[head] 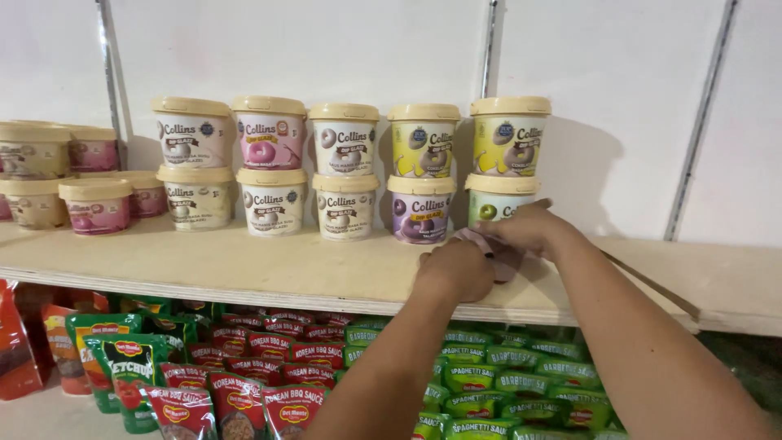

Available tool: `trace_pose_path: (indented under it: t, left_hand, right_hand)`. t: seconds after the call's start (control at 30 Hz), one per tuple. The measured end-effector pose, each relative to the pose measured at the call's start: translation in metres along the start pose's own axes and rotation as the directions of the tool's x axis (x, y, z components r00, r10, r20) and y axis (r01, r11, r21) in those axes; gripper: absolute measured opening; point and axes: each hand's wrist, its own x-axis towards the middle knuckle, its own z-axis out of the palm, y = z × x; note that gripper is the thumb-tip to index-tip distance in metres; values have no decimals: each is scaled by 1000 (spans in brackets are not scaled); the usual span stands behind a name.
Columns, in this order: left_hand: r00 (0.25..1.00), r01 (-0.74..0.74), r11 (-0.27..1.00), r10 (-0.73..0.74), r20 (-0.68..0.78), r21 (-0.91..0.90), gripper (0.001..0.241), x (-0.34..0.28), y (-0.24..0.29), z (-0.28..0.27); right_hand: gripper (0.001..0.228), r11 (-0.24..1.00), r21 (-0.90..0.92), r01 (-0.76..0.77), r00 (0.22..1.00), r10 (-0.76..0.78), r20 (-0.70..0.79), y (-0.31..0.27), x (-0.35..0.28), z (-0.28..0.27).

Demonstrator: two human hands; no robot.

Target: Cleaning individual tubs of glaze with a cloth and arranging them neatly on grocery store shelves.

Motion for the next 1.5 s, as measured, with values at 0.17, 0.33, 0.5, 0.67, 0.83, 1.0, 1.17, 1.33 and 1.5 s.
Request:
trace_pose_path:
  t: [0.17, 0.33, 0.5, 0.67, 0.83, 1.0, 1.17, 1.33, 1.5]
  left_hand:
    - [977, -163, 986, 159, -143, -16, 33, 16, -14, 11]
    - [926, -293, 914, 198, -322, -280, 28, -9, -7, -1]
    - [880, -305, 935, 203, -429, -183, 26, -30, 6, -9]
    - [894, -212, 970, 145, -425, -116, 27, -52, 11, -11]
    - [857, -282, 958, 222, -465, -61, 26, -71, -3, 5]
    - [491, -579, 811, 434, -755, 89, 18, -90, -11, 29]
    - [437, -598, 799, 389, -811, 61, 24, -127, -2, 52]
    - [398, -631, 774, 387, -832, 58, 26, -162, -5, 76]
    - [484, -688, 724, 409, -773, -48, 25, -206, -29, 98]
  right_hand:
    - [94, 996, 6, 85, 990, -84, -110, -1, -52, 14]
    - [46, 961, -247, 125, 989, -140, -46, -18, -109, 18]
    - [37, 931, -356, 86, 953, -181, -244, -15, -128, 25]
    - [32, 912, -392, 124, 902, -268, -338, -17, -153, 34]
    - [29, 881, -422, 213, 822, -395, -410, -11, -182, 51]
    - [24, 853, -300, 427, 670, -521, -529, -5, -212, 62]
    - [30, 703, -401, 587, 449, -695, -561, 14, -239, 75]
    - [33, 685, -402, 607, 426, -708, -563, 33, -269, 98]
    - [25, 787, -75, 612, 617, -534, -578, 51, -299, 145]
